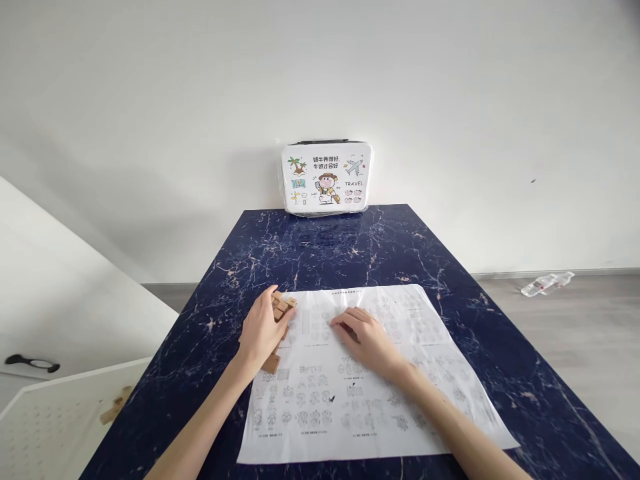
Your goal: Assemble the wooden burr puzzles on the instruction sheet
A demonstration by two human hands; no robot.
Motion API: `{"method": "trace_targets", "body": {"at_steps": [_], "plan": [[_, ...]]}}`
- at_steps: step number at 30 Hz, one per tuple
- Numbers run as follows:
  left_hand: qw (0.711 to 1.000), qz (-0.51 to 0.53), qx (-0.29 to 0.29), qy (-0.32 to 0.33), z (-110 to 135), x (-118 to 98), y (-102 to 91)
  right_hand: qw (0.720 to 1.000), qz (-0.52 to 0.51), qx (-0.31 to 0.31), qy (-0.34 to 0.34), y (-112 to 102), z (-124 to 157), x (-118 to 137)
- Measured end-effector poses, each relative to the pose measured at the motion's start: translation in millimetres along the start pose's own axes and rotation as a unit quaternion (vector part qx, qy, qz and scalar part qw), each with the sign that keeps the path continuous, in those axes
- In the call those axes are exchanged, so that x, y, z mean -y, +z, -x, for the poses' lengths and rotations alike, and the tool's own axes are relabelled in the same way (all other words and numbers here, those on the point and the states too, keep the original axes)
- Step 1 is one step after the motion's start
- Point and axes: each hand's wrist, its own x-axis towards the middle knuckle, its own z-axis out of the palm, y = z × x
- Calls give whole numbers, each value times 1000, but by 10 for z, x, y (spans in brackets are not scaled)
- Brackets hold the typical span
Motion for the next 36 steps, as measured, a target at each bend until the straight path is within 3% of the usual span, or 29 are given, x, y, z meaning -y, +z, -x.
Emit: {"method": "trace_targets", "body": {"at_steps": [20, 25, 30, 36], "plan": [[999, 35, 11, 16, -122, -5, -8, 1000, -1, -3, 7, 4, -13, 23], [997, 68, 12, 30, -108, -107, -82, 1000, -11, 0, 3, 16, -8, 12], [984, 157, 72, 53, -1, -416, -144, 998, -54, -4, 26, 5, -23, 10], [953, 204, 194, 112, 201, -733, -106, 973, -181, -32, 142, -88, -68, -36]]}}
